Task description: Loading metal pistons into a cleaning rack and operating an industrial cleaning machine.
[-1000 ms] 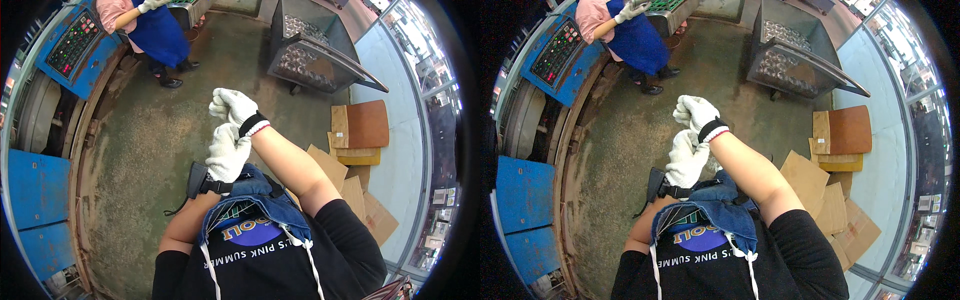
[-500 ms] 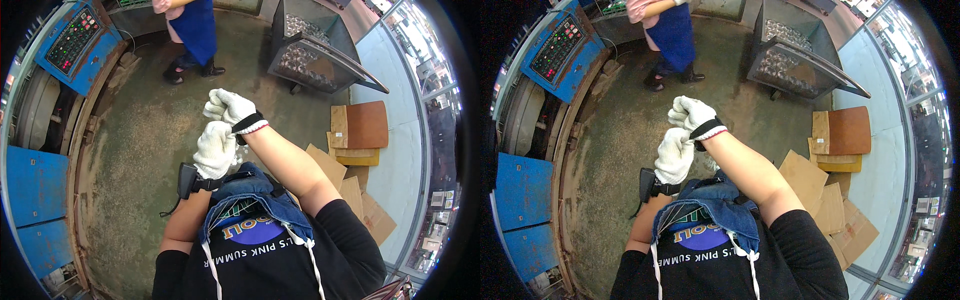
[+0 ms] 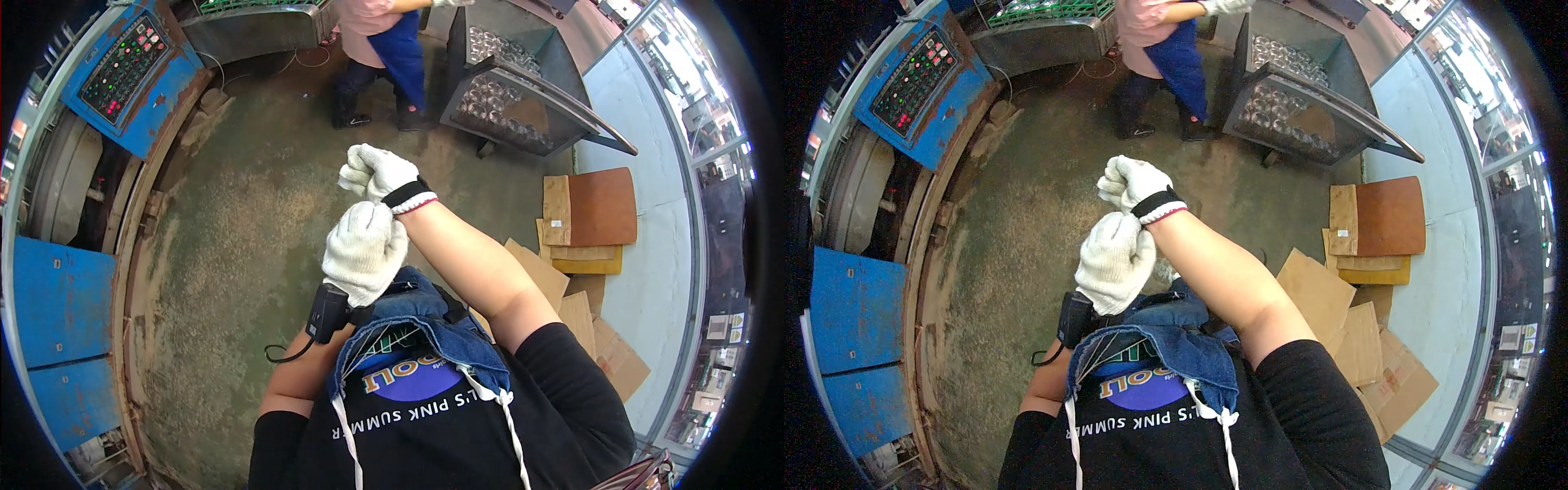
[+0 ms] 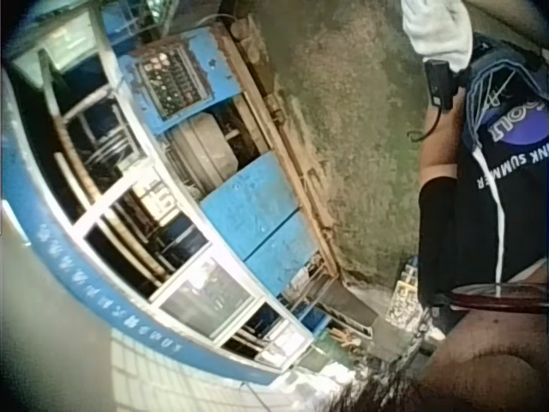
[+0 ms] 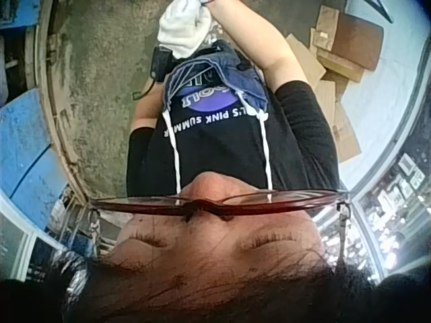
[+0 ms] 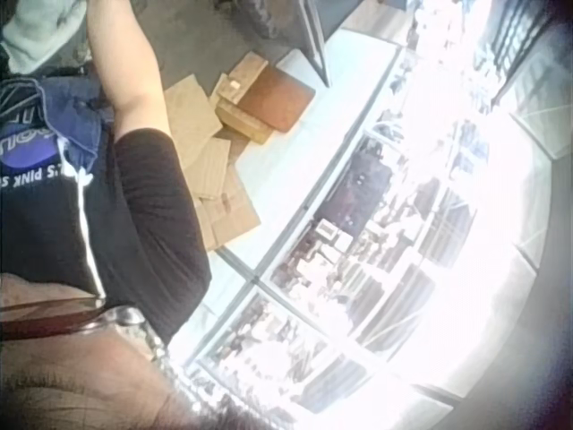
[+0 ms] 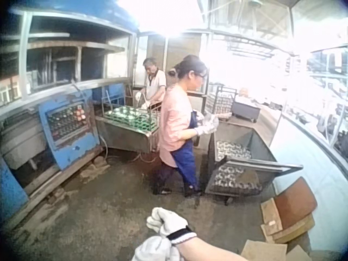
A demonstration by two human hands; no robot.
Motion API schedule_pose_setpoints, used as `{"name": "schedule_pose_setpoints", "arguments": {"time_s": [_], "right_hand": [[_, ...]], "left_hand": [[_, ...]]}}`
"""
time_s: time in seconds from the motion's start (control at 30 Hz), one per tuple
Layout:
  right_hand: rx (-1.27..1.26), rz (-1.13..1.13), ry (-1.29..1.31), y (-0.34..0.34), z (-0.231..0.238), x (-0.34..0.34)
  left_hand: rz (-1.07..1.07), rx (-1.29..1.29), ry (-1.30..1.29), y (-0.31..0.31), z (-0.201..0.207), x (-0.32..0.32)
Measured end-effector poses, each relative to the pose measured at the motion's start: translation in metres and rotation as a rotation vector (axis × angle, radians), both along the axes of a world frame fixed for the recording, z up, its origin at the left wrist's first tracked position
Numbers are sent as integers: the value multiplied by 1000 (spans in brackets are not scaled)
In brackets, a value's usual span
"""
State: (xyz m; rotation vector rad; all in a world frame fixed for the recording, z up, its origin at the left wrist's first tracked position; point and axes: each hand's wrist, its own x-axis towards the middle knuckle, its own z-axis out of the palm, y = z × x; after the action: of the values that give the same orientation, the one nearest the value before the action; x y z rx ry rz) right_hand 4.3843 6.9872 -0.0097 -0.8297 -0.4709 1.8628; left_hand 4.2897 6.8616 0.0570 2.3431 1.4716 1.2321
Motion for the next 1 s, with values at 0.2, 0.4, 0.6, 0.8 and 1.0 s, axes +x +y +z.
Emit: {"name": "schedule_pose_setpoints", "arguments": {"time_s": [0.2, 0.4, 0.6, 0.8, 1.0], "right_hand": [[131, 27, 66, -1, -6, 1], [110, 184, 97, -15, 6, -4], [87, 101, 43, -23, 15, -10], [41, 43, -78, -25, -3, -6], [-35, 87, -199, -42, 14, -17]], "left_hand": [[-110, -248, -43, 2, 10, -8], [-131, -87, 2, 7, 3, -15], [-160, 16, 145, 10, 6, -17], [-257, -69, 159, 7, 0, -23], [-483, -972, -817, -15, -24, -34]]}}
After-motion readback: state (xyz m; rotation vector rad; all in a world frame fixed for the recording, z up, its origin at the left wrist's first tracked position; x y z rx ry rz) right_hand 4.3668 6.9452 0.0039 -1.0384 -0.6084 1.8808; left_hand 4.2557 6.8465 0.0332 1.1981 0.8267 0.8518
